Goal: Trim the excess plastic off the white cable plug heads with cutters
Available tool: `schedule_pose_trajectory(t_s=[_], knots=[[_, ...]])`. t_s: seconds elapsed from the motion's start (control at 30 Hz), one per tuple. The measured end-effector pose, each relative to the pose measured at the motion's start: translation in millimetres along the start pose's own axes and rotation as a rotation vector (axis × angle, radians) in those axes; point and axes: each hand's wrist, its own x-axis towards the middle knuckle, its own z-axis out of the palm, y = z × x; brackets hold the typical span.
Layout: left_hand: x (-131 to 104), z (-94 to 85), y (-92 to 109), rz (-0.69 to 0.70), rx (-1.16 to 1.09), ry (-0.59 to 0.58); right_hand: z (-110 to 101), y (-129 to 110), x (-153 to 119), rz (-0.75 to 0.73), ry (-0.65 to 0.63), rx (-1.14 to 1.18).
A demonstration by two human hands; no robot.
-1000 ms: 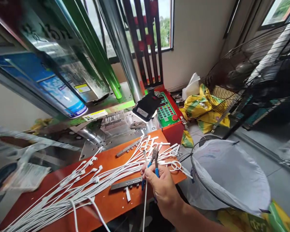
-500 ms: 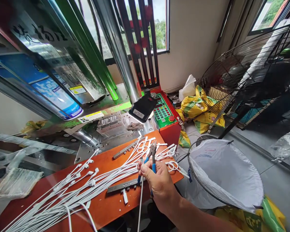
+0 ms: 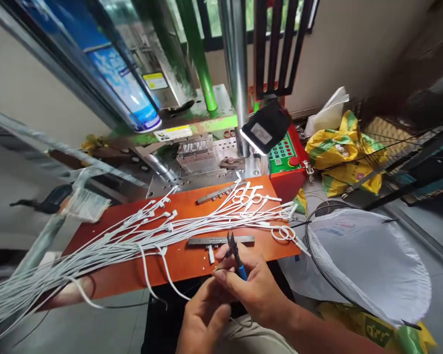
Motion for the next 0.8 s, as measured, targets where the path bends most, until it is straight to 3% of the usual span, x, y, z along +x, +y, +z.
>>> schedule_pose_trajectory(t_s=[0.1,0.23,0.33,0.43,0.57,0.67,0.8], knots=[[13,4.6,-3,0.089,-0.102,0.000,-1,8,-6,0.019,-0.006,-0.038],[14,-0.7,-9,0.020,-0.118,0.012,-20,12,-11,0.000,0.003,-0.120],[12,-6.8,-13,-0.063,-0.133,0.069,-36,10,-18,-0.105,-0.133,-0.302],[15,-10.2,-14,-0.058,-0.119,0.118,-45,9,-25,-0.197,-0.269,-0.676],[19,-10.9,-16,-0.044,-0.119,0.145,-49,13,-25,-0.484,-0.178,-1.124],[17,-10.6,-19,-0.046,-0.128,0.146,-52,11,-17,-0.648,-0.166,-1.268],[14,-11.0,-21,-0.042,-0.105,0.148,-57,2,-8,-0.748,-0.231,-1.375]])
